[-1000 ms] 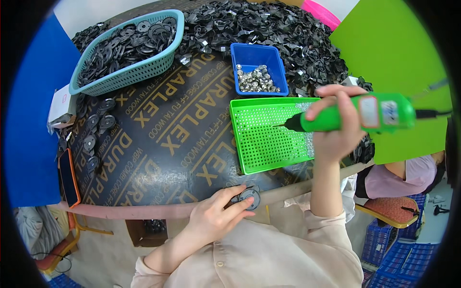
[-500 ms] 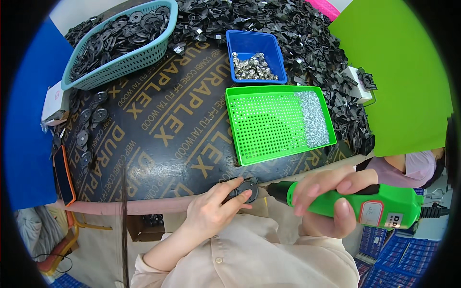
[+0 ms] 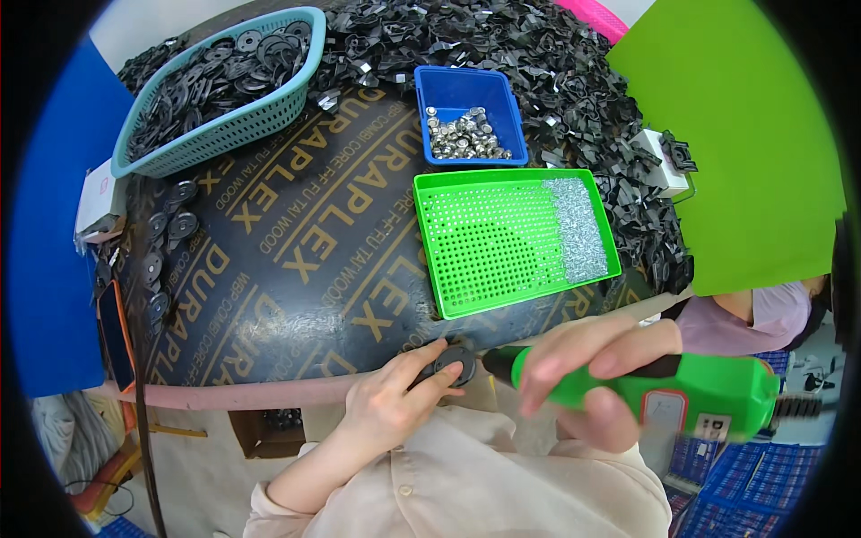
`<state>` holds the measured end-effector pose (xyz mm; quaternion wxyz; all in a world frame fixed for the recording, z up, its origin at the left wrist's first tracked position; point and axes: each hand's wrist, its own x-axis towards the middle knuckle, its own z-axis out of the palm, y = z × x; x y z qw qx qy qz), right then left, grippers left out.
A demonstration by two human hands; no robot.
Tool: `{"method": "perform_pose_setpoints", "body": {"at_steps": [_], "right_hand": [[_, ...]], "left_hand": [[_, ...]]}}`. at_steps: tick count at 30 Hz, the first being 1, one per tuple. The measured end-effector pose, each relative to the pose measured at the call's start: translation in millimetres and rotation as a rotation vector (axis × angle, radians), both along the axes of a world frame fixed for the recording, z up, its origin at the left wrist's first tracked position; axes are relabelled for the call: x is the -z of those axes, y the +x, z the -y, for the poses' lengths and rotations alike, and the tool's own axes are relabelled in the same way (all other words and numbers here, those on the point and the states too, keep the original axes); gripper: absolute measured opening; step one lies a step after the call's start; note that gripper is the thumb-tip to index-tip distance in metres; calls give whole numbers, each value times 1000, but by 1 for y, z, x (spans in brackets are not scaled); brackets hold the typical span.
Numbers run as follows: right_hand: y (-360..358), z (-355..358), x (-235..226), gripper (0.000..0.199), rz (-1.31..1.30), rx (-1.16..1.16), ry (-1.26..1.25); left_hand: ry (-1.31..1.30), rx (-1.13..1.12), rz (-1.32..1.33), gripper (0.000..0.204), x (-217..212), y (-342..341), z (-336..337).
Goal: Using an electric screwdriver to attach small metal parts to plastic components on a factory workbench.
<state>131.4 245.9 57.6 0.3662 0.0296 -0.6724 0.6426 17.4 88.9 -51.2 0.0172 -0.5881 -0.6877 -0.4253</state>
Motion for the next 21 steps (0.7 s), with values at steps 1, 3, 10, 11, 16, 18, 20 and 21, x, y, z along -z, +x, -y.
{"method": "perform_pose_setpoints", "body": {"at_steps": [1,3,10,11,16,18,20,21], "right_hand": [[-2,-1,-1,26,-29,28,-81],[-8,-17,4,21,-58,88,-138],[-8,-24,-4,24,-168,-96,-98],[-6,-26,-12,24,-167,-86,-92],[-22,-77,-5,22,-310,421,11],[-33,-97,5,19,-286,550,54],[-37,-106,11,20,-213,549,14],[-39,-108,13,20,-213,549,14]], "left_hand": [[8,10,0,29,-2,0,-2],[0,1,77,34,-5,0,-6],[17,-7,79,32,-6,3,-12],[22,4,80,32,-8,3,-14],[15,6,50,32,-3,1,-5],[28,4,56,33,0,1,-8],[42,9,69,35,0,2,-7],[42,9,69,35,0,2,-7]]}}
